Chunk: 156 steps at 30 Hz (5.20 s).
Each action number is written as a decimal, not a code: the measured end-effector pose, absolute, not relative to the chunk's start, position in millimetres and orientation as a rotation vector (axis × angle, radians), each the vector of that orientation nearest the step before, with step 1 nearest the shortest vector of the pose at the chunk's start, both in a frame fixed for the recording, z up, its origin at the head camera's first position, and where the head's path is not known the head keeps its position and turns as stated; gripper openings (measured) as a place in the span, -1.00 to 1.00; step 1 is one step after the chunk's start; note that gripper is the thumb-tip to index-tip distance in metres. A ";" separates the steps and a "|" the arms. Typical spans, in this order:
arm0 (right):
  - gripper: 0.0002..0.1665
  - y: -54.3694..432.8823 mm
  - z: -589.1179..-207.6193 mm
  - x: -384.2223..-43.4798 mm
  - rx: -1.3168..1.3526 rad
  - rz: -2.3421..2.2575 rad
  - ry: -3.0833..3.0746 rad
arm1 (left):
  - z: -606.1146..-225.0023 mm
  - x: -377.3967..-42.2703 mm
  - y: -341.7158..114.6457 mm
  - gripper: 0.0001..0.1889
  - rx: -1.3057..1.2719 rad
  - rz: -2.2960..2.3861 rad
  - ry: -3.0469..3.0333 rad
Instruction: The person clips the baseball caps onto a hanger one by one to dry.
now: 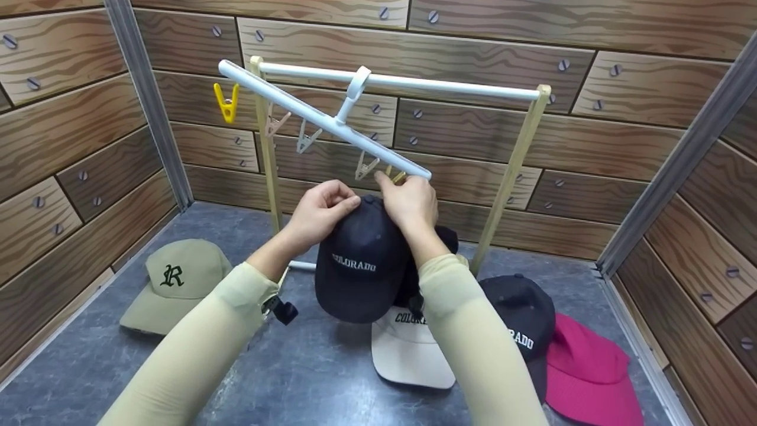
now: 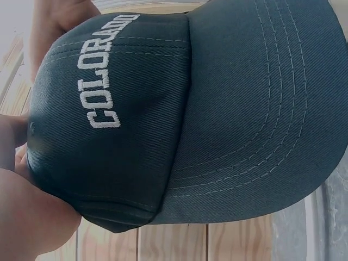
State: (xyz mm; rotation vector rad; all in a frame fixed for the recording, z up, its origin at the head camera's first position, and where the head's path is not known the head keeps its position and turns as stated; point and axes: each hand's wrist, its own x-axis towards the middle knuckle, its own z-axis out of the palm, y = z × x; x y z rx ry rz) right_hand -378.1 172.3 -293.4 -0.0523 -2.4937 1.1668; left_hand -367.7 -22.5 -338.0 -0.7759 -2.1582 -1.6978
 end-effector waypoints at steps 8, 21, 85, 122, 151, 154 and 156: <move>-0.49 169.5 -297.7 -387.8 -0.064 1.413 -2.299 | -338.8 -367.5 -23.9 -0.84 -0.776 -1.701 -2.157; -0.46 173.6 -297.5 -391.8 -0.036 1.645 -2.195 | -342.1 -367.2 -23.4 -0.84 -0.774 -1.708 -2.165; -0.63 176.8 -282.9 -374.0 0.145 1.650 -2.372 | -353.5 -384.2 -28.6 -0.90 -0.642 -2.070 -2.043; -0.64 189.6 -283.5 -376.8 0.198 1.676 -2.379 | -346.7 -385.3 -10.9 -0.90 -0.626 -2.040 -1.986; -0.42 191.9 -313.8 -373.3 0.276 1.472 -2.432 | -359.2 -385.8 -15.1 -0.78 -0.535 -1.832 -2.154; -0.38 192.8 -317.6 -373.1 0.285 1.433 -2.453 | -361.9 -385.4 -16.0 -0.73 -0.526 -1.785 -2.176; -0.36 193.4 -321.4 -373.8 0.289 1.420 -2.462 | -363.8 -385.3 -16.2 -0.70 -0.515 -1.756 -2.185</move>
